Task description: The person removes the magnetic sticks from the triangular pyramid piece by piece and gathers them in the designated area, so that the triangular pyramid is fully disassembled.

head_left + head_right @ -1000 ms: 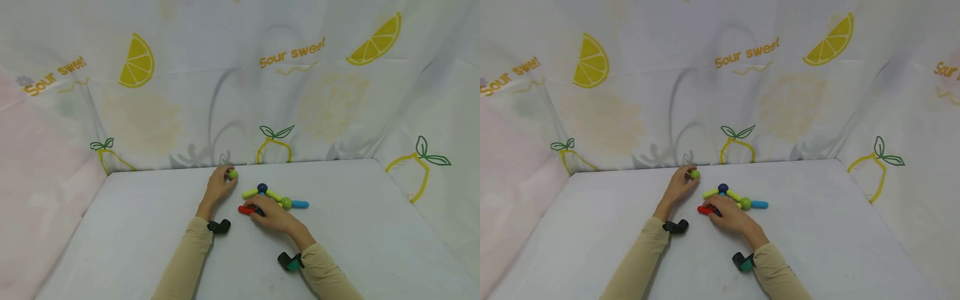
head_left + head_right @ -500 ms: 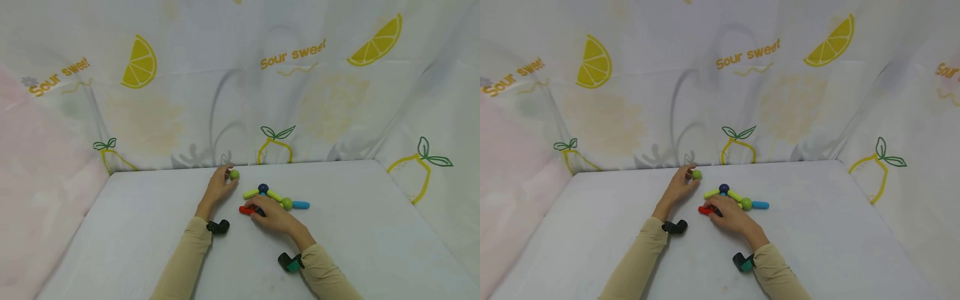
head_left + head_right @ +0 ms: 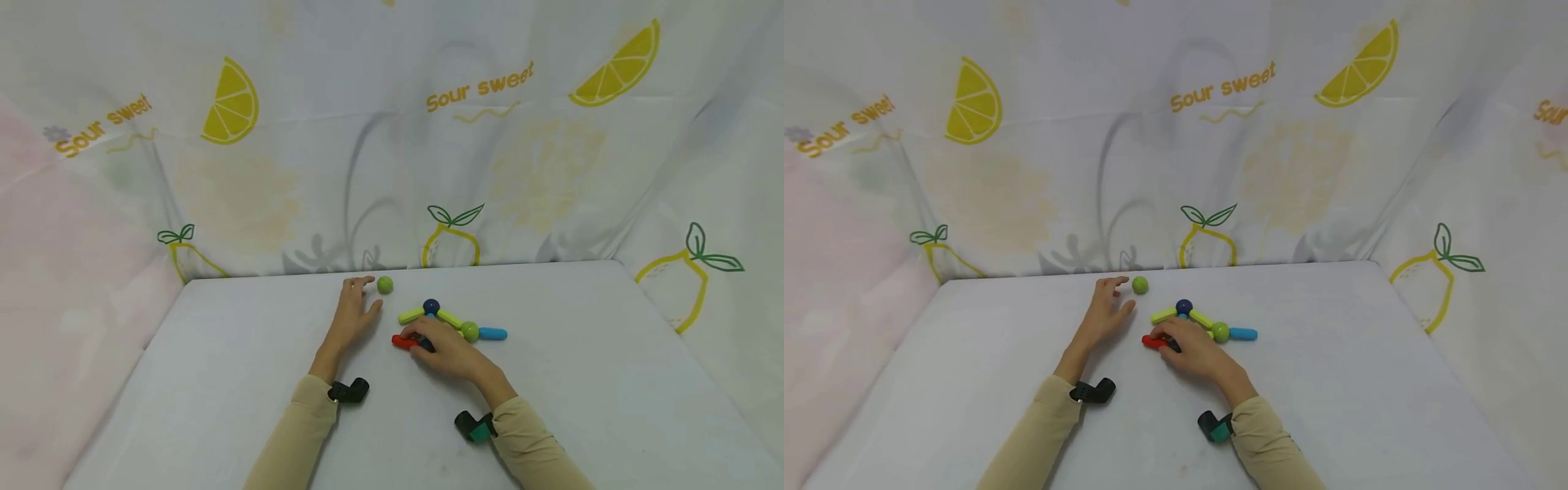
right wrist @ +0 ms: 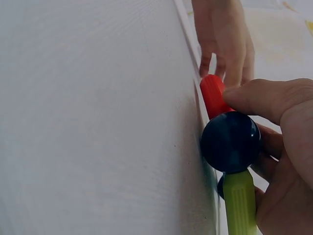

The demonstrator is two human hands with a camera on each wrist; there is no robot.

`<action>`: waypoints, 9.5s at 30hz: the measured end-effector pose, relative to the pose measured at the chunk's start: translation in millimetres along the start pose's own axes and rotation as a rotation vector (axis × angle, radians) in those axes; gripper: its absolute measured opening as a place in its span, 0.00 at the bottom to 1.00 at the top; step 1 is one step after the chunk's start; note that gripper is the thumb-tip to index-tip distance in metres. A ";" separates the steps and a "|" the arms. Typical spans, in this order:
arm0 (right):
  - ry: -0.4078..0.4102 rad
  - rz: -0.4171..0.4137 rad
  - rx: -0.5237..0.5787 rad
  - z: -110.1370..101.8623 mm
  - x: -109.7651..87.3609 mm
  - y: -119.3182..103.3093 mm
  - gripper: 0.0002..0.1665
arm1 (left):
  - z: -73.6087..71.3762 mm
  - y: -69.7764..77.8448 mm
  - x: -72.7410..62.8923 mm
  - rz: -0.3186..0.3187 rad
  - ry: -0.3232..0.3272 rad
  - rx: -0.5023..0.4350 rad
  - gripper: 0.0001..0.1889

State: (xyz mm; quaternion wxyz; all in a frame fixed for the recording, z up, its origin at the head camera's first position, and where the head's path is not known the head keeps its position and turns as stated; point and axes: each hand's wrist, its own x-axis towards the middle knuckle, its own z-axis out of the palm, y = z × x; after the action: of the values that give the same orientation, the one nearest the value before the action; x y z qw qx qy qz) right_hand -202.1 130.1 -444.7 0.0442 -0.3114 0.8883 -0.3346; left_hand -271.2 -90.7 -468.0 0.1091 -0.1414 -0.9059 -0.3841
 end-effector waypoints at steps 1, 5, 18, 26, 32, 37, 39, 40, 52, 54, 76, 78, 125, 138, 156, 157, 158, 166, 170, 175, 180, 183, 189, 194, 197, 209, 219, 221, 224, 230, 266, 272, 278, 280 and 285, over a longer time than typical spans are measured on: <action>0.002 0.000 -0.002 -0.2 0.0 0.0 0.15 | -0.6 1.3 -3.1 0.000 -0.003 -0.006 0.25; 0.013 -0.010 -0.007 0.2 0.2 0.2 0.15 | -6.2 6.7 -12.9 0.001 -0.031 -0.041 0.20; 0.077 -0.061 -0.062 -6.7 -7.5 -3.9 0.12 | -21.4 26.1 -27.7 0.197 -0.393 -0.056 0.08; 0.100 -0.048 -0.085 -15.6 -20.5 -2.5 0.13 | -15.2 30.9 -36.8 0.297 -0.478 0.040 0.09; 0.084 -0.040 -0.107 -20.9 -23.8 0.7 0.14 | -8.4 32.2 -41.2 0.312 -0.457 0.068 0.12; 0.070 -0.031 -0.162 -18.6 -22.8 1.7 0.14 | -4.1 34.5 -44.3 0.339 -0.434 0.109 0.12; 0.070 -0.025 -0.175 -17.3 -23.0 1.6 0.14 | -2.4 35.5 -45.6 0.345 -0.420 0.128 0.12; 0.071 -0.024 -0.176 -16.7 -23.1 1.5 0.14 | -1.7 36.1 -46.2 0.345 -0.415 0.134 0.12; 0.115 0.000 -0.218 -10.3 -23.5 -0.4 0.14 | 3.3 34.1 -46.9 0.328 -0.406 0.172 0.11; 0.128 0.004 -0.222 -8.7 -23.8 -0.5 0.14 | 4.7 33.3 -47.2 0.331 -0.398 0.174 0.11; 0.230 0.041 -0.298 -2.0 -19.6 -7.7 0.13 | 1.2 36.5 -45.3 0.336 -0.404 0.162 0.10; 0.227 0.046 -0.298 -1.3 -20.0 -7.9 0.13 | 1.4 35.4 -45.8 0.338 -0.408 0.161 0.10; 0.239 0.075 -0.253 -2.0 -19.1 -1.4 0.12 | -24.5 -1.8 -33.3 0.215 -0.302 0.064 0.11; 0.207 0.060 -0.251 -2.9 -19.7 -1.4 0.14 | -50.2 -38.5 -32.5 0.070 -0.062 0.208 0.11; 0.174 0.082 -0.210 -4.7 -21.0 -3.8 0.14 | -57.8 -37.9 -35.8 0.044 -0.038 0.207 0.11; 0.175 0.080 -0.211 -4.8 -21.1 -4.0 0.14 | -57.7 -37.9 -35.9 0.045 -0.039 0.211 0.11; 0.176 0.078 -0.212 -4.8 -21.0 -3.9 0.14 | -57.7 -37.8 -36.1 0.047 -0.039 0.213 0.11; 0.157 0.089 -0.206 -5.3 -20.4 -2.2 0.14 | -56.6 -38.1 -36.6 0.044 -0.035 0.207 0.11; 0.157 0.085 -0.208 -6.5 -20.1 -3.1 0.14 | -55.8 -38.5 -36.1 0.045 -0.032 0.198 0.11; 0.164 0.072 -0.210 -7.3 -20.4 -4.2 0.14 | -55.4 -36.6 -35.0 0.031 -0.041 0.210 0.12; 0.158 0.067 -0.222 -7.8 -21.0 -4.9 0.14 | -57.6 -32.1 -35.2 -0.003 -0.054 0.218 0.14; 0.150 0.065 -0.214 -9.4 -21.5 -5.9 0.14 | -57.3 -29.2 -34.4 0.005 -0.035 0.215 0.13; 0.133 0.063 -0.201 -12.1 -21.3 -8.1 0.14 | -51.4 -17.8 -27.6 0.126 0.028 0.159 0.10; 0.109 0.064 -0.183 -13.7 -20.5 -7.7 0.13 | -42.6 -5.1 -25.2 0.194 -0.004 0.125 0.10; 0.084 0.081 -0.141 -17.0 -20.3 -7.2 0.14 | -36.1 3.9 -25.8 0.211 -0.083 0.093 0.10; 0.294 0.238 -0.088 -34.9 -9.3 5.9 0.13 | 0.4 37.3 -17.3 0.159 -0.303 0.031 0.14; 0.273 0.365 -0.125 -30.2 2.5 20.8 0.19 | 30.3 48.1 -6.4 0.109 -0.267 0.151 0.15; 0.258 0.368 -0.128 -29.2 4.5 21.9 0.19 | 31.9 48.4 -5.9 0.104 -0.256 0.169 0.14; 0.246 0.370 -0.119 -28.5 7.1 22.1 0.18 | 33.0 48.6 -6.3 0.097 -0.258 0.190 0.12; 0.223 0.360 -0.113 -26.5 10.6 20.4 0.19 | 30.5 49.9 -11.3 0.090 -0.261 0.175 0.12; 0.135 0.270 -0.151 -21.9 8.4 18.5 0.18 | 17.3 38.0 -12.8 0.217 -0.319 0.102 0.09; 0.151 0.282 -0.158 -19.9 7.8 18.9 0.17 | 16.9 39.8 -14.0 0.224 -0.321 0.097 0.09; 0.163 0.291 -0.158 -19.3 7.3 18.4 0.17 | 15.1 41.9 -14.4 0.220 -0.336 0.091 0.09; 0.165 0.292 -0.156 -19.1 7.1 18.4 0.17 | 14.8 42.1 -14.4 0.219 -0.343 0.088 0.09; 0.168 0.285 -0.157 -17.7 6.7 19.7 0.18 | 15.4 40.1 -13.9 0.236 -0.353 0.091 0.09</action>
State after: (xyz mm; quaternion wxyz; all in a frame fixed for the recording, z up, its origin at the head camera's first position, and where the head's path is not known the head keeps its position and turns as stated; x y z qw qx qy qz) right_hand -222.8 147.7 -442.4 -0.0076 -0.1559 0.9474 -0.2793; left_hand -245.9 -55.3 -456.0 -0.0008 -0.3065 -0.9044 -0.2968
